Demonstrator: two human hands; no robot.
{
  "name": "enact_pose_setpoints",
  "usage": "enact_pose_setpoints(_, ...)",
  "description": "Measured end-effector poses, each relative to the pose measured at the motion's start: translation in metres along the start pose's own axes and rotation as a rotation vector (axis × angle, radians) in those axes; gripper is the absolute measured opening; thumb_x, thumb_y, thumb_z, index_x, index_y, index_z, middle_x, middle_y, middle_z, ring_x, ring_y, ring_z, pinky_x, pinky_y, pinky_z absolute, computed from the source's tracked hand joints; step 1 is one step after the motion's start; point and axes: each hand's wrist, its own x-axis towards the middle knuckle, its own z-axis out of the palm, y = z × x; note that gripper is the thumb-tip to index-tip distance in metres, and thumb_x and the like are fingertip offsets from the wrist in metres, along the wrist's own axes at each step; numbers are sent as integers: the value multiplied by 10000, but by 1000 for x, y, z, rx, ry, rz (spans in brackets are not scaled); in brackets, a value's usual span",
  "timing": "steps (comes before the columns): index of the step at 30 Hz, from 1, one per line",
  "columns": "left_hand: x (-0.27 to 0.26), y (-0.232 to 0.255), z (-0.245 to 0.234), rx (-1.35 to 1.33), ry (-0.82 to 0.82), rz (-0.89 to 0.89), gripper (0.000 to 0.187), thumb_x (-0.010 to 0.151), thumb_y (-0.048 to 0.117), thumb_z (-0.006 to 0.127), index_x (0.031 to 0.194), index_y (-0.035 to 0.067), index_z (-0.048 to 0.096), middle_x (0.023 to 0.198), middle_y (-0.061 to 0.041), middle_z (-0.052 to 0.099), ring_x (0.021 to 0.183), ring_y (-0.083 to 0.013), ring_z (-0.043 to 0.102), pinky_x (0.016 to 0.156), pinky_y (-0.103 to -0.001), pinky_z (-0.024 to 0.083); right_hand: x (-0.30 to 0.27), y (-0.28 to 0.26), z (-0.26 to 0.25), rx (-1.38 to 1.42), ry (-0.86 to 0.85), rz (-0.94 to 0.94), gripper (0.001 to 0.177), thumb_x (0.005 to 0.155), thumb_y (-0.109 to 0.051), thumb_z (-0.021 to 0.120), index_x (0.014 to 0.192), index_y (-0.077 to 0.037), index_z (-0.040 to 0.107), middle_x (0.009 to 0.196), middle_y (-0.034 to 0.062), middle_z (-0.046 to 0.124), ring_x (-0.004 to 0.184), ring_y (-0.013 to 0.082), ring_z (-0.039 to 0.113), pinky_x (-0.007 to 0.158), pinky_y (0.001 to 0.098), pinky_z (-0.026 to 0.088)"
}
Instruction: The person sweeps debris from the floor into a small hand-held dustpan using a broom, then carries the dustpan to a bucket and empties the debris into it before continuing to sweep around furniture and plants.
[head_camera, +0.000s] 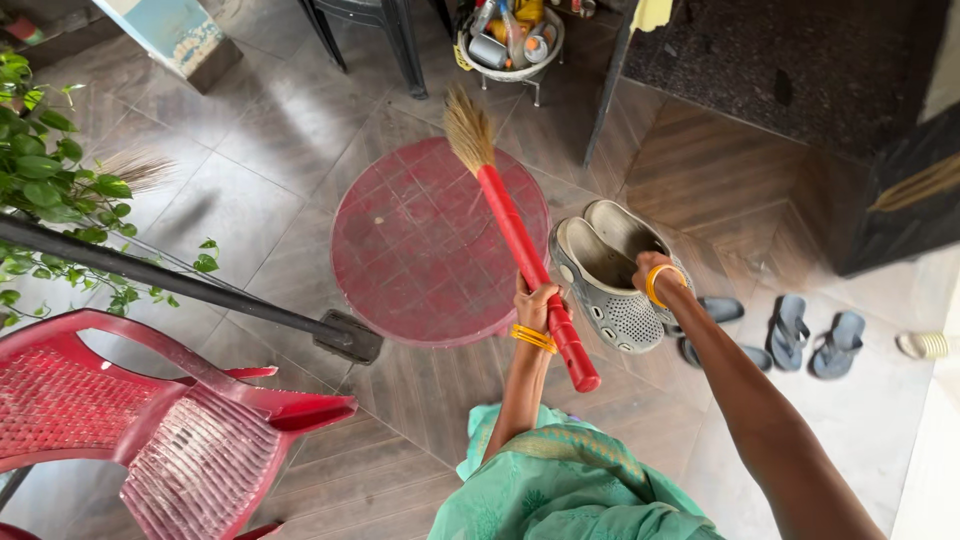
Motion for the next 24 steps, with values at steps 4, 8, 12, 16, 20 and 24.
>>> enact_pose_setpoints(4, 64, -13, 7, 13, 63, -54, 591, 786, -28, 591, 1325, 151, 426, 729, -93, 575, 447, -204, 568, 377, -363, 510, 40, 52, 6, 31, 35, 15, 183, 837, -196, 725, 996, -139, 796, 1018, 10, 733, 1057, 249, 683, 787, 338, 542)
enact_pose_setpoints(8, 134, -12, 3, 81, 154, -67, 611, 775, 6, 599, 1331, 197, 431, 704, -91, 571, 412, -211, 558, 356, -366, 506, 89, 100, 13, 128, 65, 85, 195, 821, -184, 707, 983, -119, 794, 985, 46, 731, 1011, 265, 702, 770, 357, 556)
enact_pose_setpoints(12, 202, 2, 30, 78, 136, -23, 538, 786, -21, 608, 1274, 118, 432, 745, -109, 561, 458, -221, 568, 394, -381, 516, 135, 155, 17, 674, 217, 353, 207, 804, -172, 689, 969, -100, 792, 951, 82, 728, 966, 280, 721, 753, 375, 570)
enact_pose_setpoints(16, 247, 10, 56, 64, 169, -33, 482, 775, -13, 599, 1214, 105, 437, 739, -111, 561, 457, -214, 564, 387, -371, 512, 173, 200, 18, 57, 5, 7, 214, 830, -195, 671, 989, -137, 803, 939, -18, 748, 980, 204, 752, 807, 344, 594)
enact_pose_setpoints(20, 297, -2, 72, 48, 183, 40, 461, 800, -22, 610, 1221, 61, 442, 758, -111, 558, 478, -211, 569, 406, -370, 524, 210, 249, 21, 300, 88, 100, 219, 844, -198, 682, 1010, -116, 800, 997, 42, 756, 993, 236, 743, 790, 356, 586)
enact_pose_setpoints(24, 359, -23, 80, 36, 230, 37, 532, 765, 0, 617, 1262, 100, 454, 726, -111, 560, 433, -231, 550, 372, -373, 500, 264, 308, 29, 98, 49, -54, 235, 887, -218, 661, 1070, -122, 773, 1049, 15, 778, 1012, 226, 748, 798, 357, 597)
